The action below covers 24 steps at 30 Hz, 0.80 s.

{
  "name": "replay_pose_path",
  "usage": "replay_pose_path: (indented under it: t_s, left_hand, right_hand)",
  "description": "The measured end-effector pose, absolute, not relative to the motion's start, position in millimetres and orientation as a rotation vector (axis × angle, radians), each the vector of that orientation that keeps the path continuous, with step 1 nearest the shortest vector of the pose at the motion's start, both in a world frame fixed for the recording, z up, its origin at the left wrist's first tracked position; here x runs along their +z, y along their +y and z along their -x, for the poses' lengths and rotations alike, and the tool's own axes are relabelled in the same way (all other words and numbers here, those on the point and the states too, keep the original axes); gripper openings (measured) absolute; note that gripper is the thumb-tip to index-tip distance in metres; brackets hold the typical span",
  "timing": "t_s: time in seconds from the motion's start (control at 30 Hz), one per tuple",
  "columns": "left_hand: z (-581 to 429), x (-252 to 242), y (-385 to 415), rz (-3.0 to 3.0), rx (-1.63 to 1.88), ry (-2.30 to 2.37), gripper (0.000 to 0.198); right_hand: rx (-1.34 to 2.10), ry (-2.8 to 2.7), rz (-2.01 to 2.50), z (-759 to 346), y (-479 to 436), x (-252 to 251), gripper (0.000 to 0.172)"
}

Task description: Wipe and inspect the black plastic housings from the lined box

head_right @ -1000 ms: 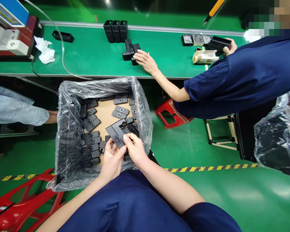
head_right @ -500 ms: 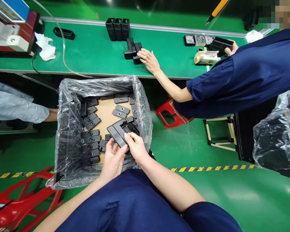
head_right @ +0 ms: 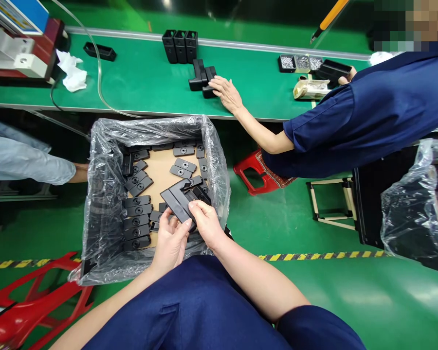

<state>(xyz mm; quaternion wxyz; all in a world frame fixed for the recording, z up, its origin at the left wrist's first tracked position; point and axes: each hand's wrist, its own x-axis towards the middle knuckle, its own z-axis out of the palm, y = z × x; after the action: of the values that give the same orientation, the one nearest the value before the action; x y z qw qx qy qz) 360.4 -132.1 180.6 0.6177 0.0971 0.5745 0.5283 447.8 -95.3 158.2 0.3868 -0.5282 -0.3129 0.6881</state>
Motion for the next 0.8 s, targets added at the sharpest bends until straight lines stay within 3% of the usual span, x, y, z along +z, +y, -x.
replay_pose_path:
  t_s: [0.8]
  left_hand:
    - [-360.7, 161.1, -149.1, -0.432, 1.294, 1.340, 0.067]
  right_hand:
    - [1.615, -0.941, 1.385, -439.1, -94.6, 160.0, 0.030]
